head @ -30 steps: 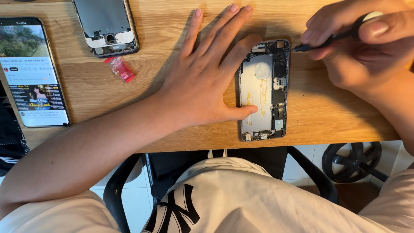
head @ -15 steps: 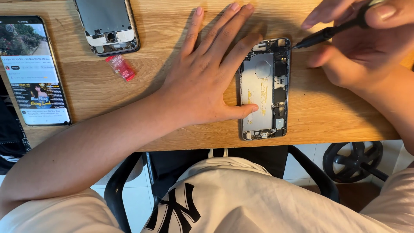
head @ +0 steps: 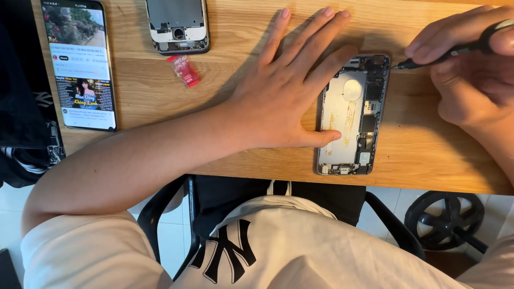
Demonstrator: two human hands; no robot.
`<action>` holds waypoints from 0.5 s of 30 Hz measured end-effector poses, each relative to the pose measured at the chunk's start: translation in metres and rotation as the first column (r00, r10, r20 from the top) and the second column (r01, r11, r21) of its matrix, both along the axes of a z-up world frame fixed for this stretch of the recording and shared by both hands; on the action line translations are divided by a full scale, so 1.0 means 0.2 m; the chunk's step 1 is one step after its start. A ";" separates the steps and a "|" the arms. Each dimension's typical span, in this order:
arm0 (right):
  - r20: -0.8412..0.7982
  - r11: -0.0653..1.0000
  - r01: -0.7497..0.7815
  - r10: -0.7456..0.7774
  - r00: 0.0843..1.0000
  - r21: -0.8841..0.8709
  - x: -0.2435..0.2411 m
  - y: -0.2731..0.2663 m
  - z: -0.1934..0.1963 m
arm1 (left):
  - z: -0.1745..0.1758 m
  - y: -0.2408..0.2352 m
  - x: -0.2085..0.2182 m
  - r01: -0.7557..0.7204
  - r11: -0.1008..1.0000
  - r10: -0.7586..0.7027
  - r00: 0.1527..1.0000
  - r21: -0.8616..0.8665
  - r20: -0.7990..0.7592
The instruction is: The person uses a screwdriver to remove screws from the internal frame of a disassembled smartphone. They systematically unscrew multiple fasteners along the edges of the device's chassis while stabilizing the phone with their other hand.
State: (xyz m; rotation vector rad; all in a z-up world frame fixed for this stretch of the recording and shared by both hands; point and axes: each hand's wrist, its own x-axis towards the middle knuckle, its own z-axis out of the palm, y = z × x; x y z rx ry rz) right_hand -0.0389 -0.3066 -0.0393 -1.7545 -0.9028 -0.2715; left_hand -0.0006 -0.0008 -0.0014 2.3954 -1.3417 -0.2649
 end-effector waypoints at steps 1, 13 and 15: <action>0.003 1.000 0.003 -0.003 1.000 0.001 0.00 -0.01 -0.02 | 0.01 0.00 0.00 0.003 1.000 -0.003 1.000 0.001 0.003; -0.073 0.999 0.001 0.003 0.997 0.050 0.02 0.09 0.09 | 0.02 -0.01 -0.01 0.007 1.000 -0.008 0.999 0.013 0.047; -0.090 0.999 0.029 -0.032 0.995 -0.028 0.01 0.14 0.14 | 0.01 -0.01 -0.01 0.006 1.000 -0.007 0.996 0.016 0.085</action>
